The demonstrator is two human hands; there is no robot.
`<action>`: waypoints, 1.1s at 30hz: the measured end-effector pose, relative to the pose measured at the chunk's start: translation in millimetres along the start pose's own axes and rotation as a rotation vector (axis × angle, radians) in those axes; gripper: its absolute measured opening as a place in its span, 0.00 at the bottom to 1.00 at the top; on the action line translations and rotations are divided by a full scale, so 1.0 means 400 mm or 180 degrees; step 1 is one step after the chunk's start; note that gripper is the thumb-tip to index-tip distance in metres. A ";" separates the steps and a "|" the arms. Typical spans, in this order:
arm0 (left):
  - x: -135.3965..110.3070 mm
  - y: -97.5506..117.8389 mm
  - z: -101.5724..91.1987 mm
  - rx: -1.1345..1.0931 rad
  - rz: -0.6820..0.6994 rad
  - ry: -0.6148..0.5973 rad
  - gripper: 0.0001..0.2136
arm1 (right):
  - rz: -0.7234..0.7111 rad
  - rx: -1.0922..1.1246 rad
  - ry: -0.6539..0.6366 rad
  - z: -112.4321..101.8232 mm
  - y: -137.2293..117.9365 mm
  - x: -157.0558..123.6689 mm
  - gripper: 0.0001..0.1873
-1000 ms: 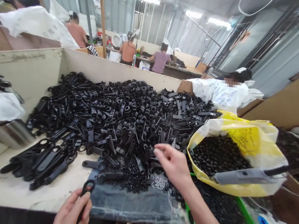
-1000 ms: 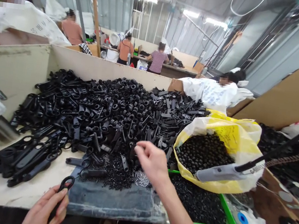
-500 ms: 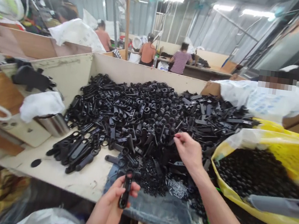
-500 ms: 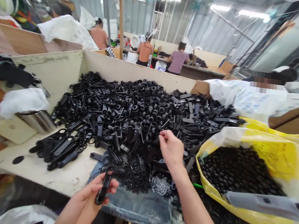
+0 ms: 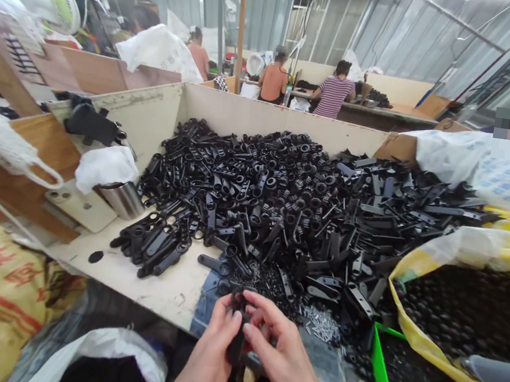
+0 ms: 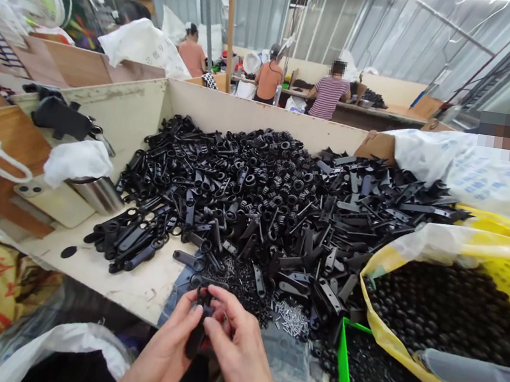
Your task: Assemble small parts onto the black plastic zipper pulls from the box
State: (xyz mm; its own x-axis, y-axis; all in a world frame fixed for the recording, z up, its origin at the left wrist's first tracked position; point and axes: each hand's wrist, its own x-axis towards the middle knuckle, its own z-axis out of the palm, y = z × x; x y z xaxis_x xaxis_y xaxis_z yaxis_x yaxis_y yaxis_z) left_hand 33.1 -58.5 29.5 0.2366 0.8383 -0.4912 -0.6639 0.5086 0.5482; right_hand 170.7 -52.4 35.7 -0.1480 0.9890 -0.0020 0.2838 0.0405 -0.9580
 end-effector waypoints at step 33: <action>-0.016 0.011 0.019 -0.0138 -0.0152 0.0423 0.25 | -0.2010 -0.1700 0.0864 0.033 0.019 -0.065 0.15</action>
State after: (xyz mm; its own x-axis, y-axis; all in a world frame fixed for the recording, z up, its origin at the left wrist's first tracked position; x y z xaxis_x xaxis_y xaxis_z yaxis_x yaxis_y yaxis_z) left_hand 34.2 -60.2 40.4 0.1745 0.7784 -0.6030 -0.6847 0.5360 0.4938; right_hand 164.2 -79.8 24.5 -0.2159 0.7559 0.6181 0.6413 0.5871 -0.4940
